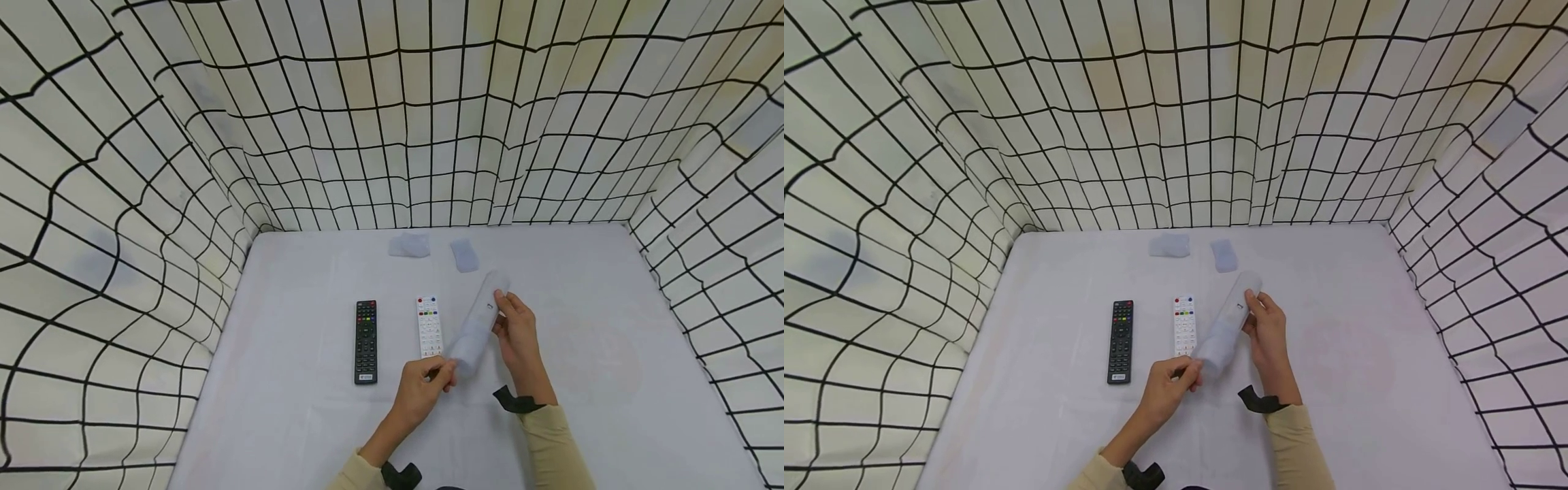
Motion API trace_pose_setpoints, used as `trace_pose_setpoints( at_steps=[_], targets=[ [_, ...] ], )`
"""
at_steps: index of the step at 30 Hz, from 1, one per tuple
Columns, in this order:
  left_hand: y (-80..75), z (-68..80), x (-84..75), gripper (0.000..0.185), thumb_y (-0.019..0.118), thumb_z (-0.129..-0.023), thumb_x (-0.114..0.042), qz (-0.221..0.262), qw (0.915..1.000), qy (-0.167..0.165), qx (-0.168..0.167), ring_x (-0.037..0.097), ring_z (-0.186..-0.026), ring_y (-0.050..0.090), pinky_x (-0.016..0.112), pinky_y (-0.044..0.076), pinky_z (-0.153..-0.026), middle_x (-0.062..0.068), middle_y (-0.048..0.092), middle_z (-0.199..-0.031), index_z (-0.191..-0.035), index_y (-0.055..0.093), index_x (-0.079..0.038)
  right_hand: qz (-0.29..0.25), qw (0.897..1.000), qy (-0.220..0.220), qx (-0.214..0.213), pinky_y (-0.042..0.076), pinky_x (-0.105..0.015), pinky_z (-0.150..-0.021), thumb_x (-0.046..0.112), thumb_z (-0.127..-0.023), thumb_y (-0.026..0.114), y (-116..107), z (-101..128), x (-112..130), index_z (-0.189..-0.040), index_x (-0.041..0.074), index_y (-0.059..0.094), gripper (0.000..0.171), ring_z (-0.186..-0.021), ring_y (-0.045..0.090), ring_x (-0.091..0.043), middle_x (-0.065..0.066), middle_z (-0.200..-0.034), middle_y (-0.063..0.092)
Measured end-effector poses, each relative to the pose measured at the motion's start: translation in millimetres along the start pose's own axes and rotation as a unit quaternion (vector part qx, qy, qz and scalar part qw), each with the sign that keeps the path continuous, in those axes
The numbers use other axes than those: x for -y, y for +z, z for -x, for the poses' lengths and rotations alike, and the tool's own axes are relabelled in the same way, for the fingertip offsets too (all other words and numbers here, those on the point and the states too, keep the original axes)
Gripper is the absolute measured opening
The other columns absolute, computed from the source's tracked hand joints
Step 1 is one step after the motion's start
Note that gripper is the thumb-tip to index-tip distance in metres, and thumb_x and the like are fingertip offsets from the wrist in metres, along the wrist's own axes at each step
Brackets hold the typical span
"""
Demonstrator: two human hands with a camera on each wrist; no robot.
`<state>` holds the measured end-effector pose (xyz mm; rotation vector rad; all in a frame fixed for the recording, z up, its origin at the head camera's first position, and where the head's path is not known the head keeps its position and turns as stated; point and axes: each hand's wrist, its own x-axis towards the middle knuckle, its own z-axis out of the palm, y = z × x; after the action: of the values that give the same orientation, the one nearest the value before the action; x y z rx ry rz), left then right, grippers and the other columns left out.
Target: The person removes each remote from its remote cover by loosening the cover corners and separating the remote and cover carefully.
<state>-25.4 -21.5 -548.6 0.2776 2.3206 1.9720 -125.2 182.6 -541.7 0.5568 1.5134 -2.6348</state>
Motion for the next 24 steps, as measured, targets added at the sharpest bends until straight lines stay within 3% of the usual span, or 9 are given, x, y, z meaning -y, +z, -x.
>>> trace_pose_setpoints(
  at_steps=[15, 24],
  targets=[
    [-4.4, 4.8, -0.1, 0.033, 0.064, -0.105, -0.026, -0.002, 0.9999, -0.008, -0.007, 0.001, -0.062, 0.053, 0.015, 0.039, -0.058, 0.018, 0.07, -0.072, -0.075, 0.07, -0.013, 0.0, 1.0, 0.005, 0.007, 0.055, -0.02, -0.065, 0.025, -0.102, 0.069, 8.8, -11.0, -6.3, -0.103, 0.015, 0.073, 0.01, -0.07, 0.07, -0.009, 0.005, -0.095, 0.073],
    [-6.8, 6.8, 0.0, 0.033, 0.064, -0.105, -0.025, 0.008, 0.9998, -0.01, -0.016, 0.001, -0.062, 0.054, 0.014, 0.038, -0.057, 0.023, 0.069, -0.073, -0.075, 0.071, -0.012, -0.004, 1.0, 0.015, 0.01, 0.057, -0.021, -0.068, 0.026, -0.102, 0.069, 11.7, -19.1, -9.2, -0.114, 0.011, 0.069, 0.019, -0.074, 0.072, -0.01, 0.003, -0.098, 0.073]
  ],
)
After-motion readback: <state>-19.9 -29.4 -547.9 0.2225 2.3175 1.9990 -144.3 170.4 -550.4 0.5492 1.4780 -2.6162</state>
